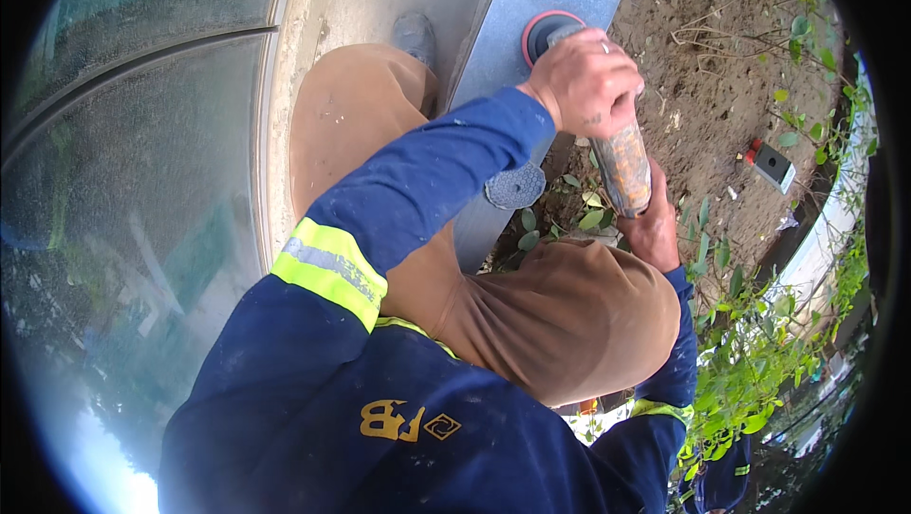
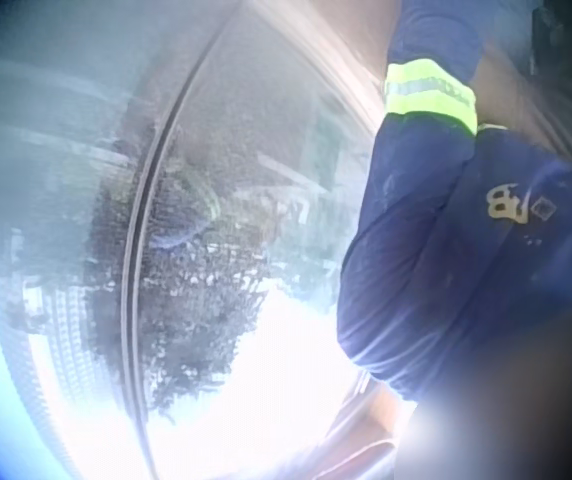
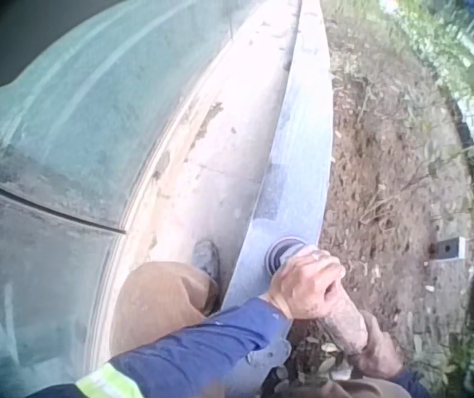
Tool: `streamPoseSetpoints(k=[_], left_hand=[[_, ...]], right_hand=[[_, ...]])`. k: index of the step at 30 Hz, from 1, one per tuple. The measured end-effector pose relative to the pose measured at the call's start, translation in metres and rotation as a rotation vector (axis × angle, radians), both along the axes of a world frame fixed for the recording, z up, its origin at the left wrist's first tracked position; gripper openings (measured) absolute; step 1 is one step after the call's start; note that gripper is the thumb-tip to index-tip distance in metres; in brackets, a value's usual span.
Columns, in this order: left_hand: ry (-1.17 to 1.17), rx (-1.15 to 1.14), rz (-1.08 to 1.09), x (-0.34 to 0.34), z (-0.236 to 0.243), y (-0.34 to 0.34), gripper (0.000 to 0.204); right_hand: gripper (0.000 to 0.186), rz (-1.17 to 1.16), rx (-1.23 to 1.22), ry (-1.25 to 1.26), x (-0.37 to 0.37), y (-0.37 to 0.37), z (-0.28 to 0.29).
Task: The person uses an angle grinder with a sanding disc to grind a concrete curb edge. They hold the tool with both hands and move it along the curb surface, then briefly touch their face before resuming grinding.
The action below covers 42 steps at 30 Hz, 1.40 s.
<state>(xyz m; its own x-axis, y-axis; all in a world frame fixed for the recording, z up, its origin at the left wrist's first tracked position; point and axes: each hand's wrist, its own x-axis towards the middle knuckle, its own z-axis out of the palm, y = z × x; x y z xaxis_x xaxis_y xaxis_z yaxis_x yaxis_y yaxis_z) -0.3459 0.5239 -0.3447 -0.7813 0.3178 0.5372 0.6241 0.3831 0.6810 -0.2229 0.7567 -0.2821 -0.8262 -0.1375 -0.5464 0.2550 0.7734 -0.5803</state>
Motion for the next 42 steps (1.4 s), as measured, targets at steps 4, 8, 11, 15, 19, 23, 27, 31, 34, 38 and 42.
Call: streamPoseSetpoints(k=[4, 8, 11, 15, 19, 23, 27, 31, 34, 38, 42], left_hand=[[-0.004, 0.030, -0.017, 0.007, -0.001, 0.023, 0.008], [-0.001, -0.045, -0.064, -0.008, -0.005, 0.036, 0.005], [0.038, -0.084, -0.093, -0.027, -0.004, 0.030, 0.008], [0.073, 0.129, -0.078, -0.039, -0.004, 0.015, 0.004], [0.059, 0.060, -0.089, -0.020, -0.001, 0.012, 0.003], [0.095, 0.001, -0.075, 0.009, 0.000, 0.016, 0.007], [0.063, 0.024, -0.098, 0.016, 0.000, 0.043, 0.008], [0.067, 0.018, -0.111, -0.001, -0.001, 0.053, 0.008], [0.076, 0.031, -0.107, -0.017, -0.003, 0.047, 0.007], [0.034, 0.013, -0.117, -0.026, -0.004, 0.027, 0.007], [0.020, 0.038, -0.097, -0.007, 0.000, 0.020, 0.009]], right_hand=[[0.086, -0.082, 0.079, -0.033, 0.017, 0.008, 0.005], [0.086, -0.051, 0.050, 0.076, 0.016, 0.020, -0.006], [0.087, -0.096, 0.002, 0.044, 0.002, 0.017, -0.010], [0.087, -0.079, -0.015, 0.068, -0.011, 0.002, -0.007], [0.085, -0.106, -0.033, -0.003, 0.001, 0.003, -0.002], [0.082, -0.138, -0.010, -0.049, 0.025, 0.006, 0.001], [0.081, -0.199, 0.048, -0.061, 0.043, 0.021, 0.002], [0.081, -0.217, 0.024, -0.016, 0.031, 0.022, 0.003], [0.080, -0.165, -0.041, 0.073, 0.018, 0.020, -0.003], [0.080, -0.127, -0.070, 0.067, 0.004, 0.008, 0.000], [0.078, -0.142, -0.067, -0.002, 0.009, 0.002, 0.009]])
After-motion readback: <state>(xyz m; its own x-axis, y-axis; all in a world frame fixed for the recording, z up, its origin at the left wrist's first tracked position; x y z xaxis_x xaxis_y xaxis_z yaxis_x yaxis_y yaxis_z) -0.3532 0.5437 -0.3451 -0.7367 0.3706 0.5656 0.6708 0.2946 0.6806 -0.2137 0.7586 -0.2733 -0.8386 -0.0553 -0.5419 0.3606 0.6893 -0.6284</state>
